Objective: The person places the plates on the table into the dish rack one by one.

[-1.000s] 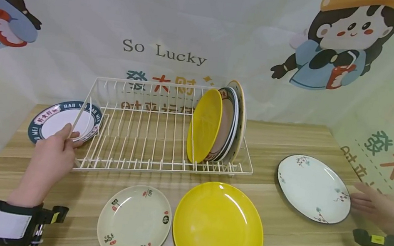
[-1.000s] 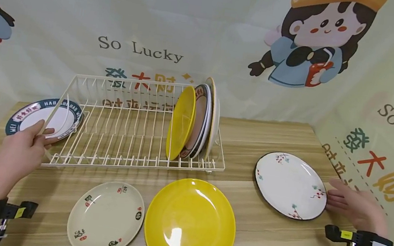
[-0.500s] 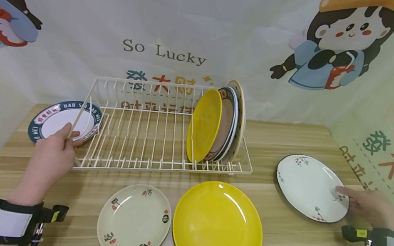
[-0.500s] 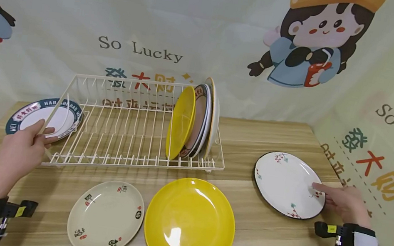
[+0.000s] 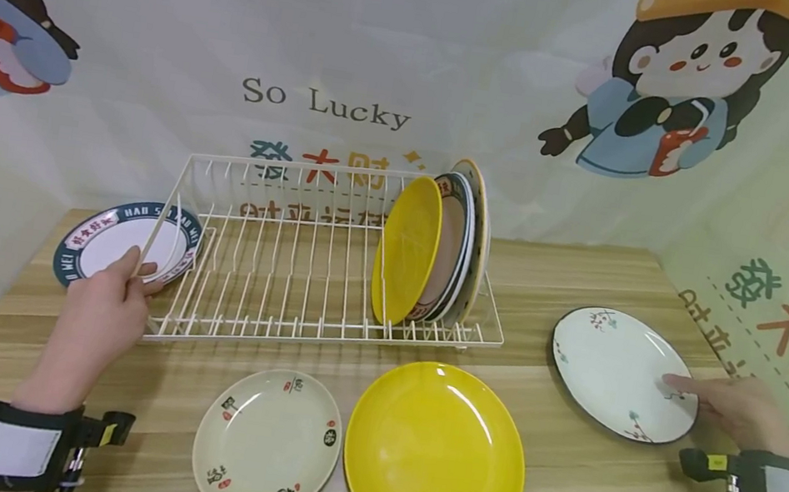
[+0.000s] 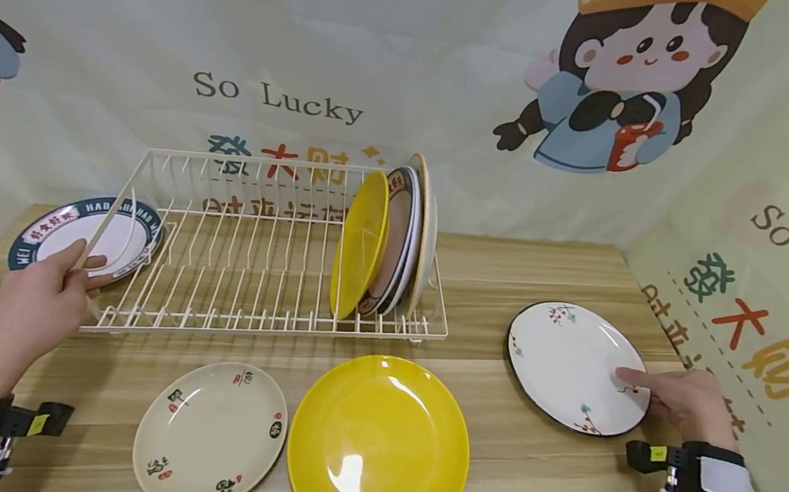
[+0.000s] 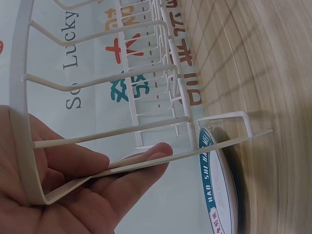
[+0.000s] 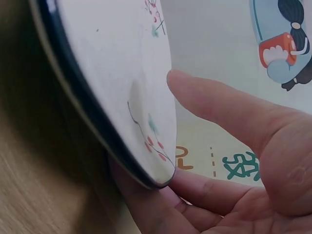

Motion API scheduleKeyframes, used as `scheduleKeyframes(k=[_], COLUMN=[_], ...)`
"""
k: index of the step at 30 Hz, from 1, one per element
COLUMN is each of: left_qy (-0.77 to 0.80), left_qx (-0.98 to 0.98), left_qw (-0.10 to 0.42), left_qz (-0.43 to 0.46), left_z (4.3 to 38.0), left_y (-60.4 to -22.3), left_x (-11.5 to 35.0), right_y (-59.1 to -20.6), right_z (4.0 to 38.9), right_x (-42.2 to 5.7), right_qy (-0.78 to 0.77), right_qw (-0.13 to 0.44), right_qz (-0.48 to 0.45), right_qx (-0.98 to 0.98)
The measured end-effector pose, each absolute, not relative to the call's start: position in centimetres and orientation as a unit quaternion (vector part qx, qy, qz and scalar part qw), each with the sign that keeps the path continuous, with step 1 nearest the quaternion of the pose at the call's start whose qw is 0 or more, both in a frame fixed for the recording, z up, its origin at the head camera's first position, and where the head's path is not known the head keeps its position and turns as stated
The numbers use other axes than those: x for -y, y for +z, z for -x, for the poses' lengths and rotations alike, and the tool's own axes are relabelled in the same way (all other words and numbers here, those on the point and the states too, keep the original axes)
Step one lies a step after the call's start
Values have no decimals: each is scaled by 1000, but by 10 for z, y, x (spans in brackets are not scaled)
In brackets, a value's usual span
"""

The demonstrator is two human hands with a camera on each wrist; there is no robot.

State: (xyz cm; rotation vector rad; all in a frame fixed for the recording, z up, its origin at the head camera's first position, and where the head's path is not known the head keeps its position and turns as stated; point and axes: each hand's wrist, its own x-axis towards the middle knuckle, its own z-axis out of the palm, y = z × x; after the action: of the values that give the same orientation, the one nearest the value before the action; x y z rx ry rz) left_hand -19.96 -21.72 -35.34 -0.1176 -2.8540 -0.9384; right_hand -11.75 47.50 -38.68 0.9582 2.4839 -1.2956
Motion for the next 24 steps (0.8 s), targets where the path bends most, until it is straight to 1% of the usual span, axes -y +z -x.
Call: scheduleKeyframes(k=[4,8,16,24], left_qy=[-319,-319,-316,-313], left_qx=[945,945,945,945], left_qw=[65,67,73,78], left_qz=[40,41,43,43], left_z=[199,199,199,199], left_y=[-353,-354,-354,-353], left_x=[217,217,216,217], right_y=[-383,-382,-388,-388], right_z=[118,119,121,122], right_x=[-468,-464,-467,-471], right_qy=[-396,-341,-397,-390], right_qw=[87,82,70,90], right_qz=[-341,-328,-327,-315], right_qx=[-849,-877,-855,-861])
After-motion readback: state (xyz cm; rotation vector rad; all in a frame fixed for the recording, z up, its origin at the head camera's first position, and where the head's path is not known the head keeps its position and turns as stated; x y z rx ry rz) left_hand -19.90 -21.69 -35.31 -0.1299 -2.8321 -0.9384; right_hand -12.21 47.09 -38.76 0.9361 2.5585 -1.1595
